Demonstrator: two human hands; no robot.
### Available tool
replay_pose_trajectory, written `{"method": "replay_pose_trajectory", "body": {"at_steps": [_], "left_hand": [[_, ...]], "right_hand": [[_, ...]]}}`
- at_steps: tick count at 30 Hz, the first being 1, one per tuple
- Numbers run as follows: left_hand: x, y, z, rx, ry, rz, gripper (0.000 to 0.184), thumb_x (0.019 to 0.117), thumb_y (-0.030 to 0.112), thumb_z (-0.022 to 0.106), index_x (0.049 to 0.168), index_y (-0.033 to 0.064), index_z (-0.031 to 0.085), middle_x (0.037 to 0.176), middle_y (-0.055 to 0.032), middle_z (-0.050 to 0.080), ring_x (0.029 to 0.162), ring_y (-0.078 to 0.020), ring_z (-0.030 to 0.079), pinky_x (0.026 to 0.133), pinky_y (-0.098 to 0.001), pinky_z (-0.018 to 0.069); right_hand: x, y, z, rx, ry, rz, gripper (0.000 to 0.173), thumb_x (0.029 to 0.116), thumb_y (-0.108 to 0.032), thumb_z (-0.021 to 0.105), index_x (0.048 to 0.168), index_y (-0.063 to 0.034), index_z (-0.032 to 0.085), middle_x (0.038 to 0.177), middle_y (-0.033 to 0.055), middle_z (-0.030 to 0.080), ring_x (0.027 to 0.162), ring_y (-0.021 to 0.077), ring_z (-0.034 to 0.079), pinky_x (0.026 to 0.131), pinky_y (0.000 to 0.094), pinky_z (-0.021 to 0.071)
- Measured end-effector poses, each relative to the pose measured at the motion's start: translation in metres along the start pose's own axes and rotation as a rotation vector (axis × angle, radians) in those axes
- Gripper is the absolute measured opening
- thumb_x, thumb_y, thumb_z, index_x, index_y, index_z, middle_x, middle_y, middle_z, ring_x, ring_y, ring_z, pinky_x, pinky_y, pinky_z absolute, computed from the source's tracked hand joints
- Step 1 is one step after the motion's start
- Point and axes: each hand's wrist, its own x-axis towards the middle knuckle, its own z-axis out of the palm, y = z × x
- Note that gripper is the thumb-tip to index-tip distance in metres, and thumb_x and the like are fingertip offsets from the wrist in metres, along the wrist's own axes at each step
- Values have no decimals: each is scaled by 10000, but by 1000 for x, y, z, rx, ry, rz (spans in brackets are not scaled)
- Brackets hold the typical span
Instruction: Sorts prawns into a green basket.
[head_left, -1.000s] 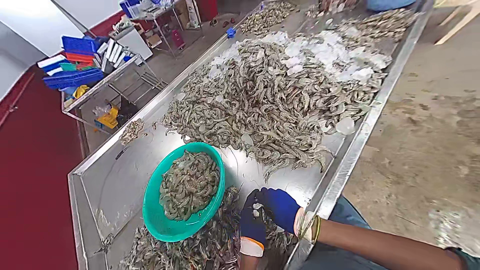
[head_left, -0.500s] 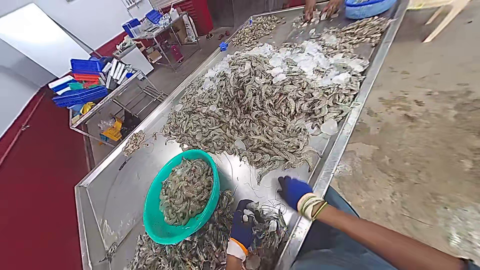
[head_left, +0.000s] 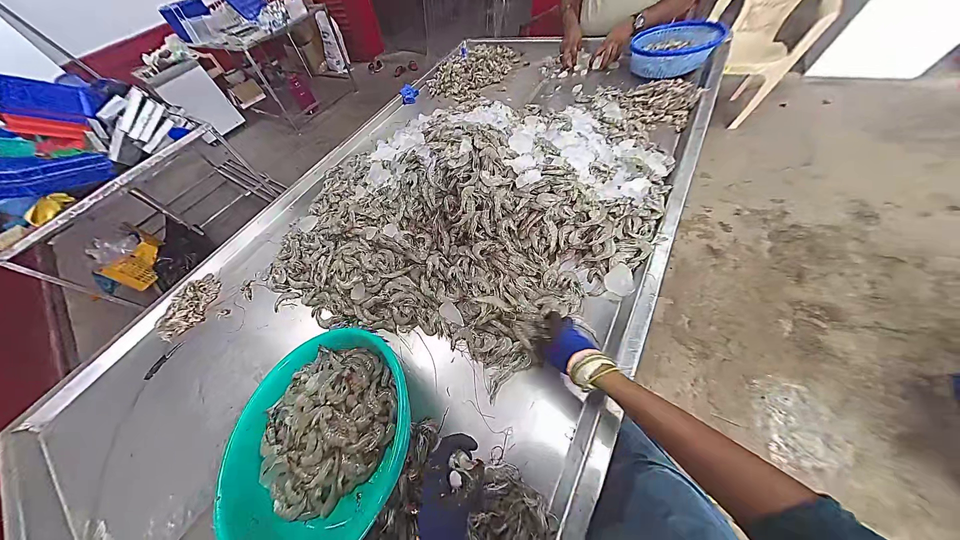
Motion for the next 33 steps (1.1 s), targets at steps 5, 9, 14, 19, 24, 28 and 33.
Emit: {"method": "replay_pose_trajectory", "body": {"at_steps": [5,9,14,19,24,28,33], "left_hand": [[-6,-5,7,-99,70,2,225,902,56,572,1097,-41,631,662,51,594,477,-31,530,441,-221,489],[-36,-7,13,-145,99,-123,256,1044,122,484,1203,-53,584,857,-82,741,679,-159,725,599,-307,623],[-44,-8,20,-211,33,-254,311,1069,133,466,1274,-88,541,1080,-193,729,885,-269,758,729,-399,650],[-44,0,20,-190,-29,-153,255,1044,75,462,1219,-75,572,894,-98,739,739,-171,745,644,-320,642],[-45,-19,15,168,64,20,222,884,43,670,1065,-86,670,857,-47,680,703,-14,607,695,-222,556],[-37,-19,23,364,86,-12,287,929,121,667,1169,-33,700,1019,-123,728,854,-116,681,831,-337,577],[-17,-5,50,578,26,9,477,983,35,581,1455,110,587,1470,-95,592,1329,-267,593,1137,-479,452]], "right_hand": [[-2,-18,-7,172,-122,-309,534,1078,-253,524,1551,-36,406,1344,282,621,1156,410,675,1003,580,527],[-11,21,-13,-15,-21,-502,304,1058,-177,525,1284,-90,710,1293,205,688,1217,388,646,1063,615,466],[20,15,12,-479,-122,-941,393,887,144,593,1221,-13,728,1349,246,630,1282,468,566,1070,637,444],[6,16,43,-265,-36,-805,331,982,7,585,1294,-46,680,1386,263,590,1286,470,568,1052,635,475],[-38,23,43,-271,-7,-677,395,986,-34,591,1360,-136,668,1425,207,587,1263,452,586,1010,631,492],[-39,17,58,-544,-74,-815,318,935,36,626,1233,-49,695,1305,247,635,1235,500,567,1003,661,451],[-101,18,106,-426,-258,-555,393,997,-48,561,1388,-6,542,1334,280,591,1164,484,632,918,640,536]]}}
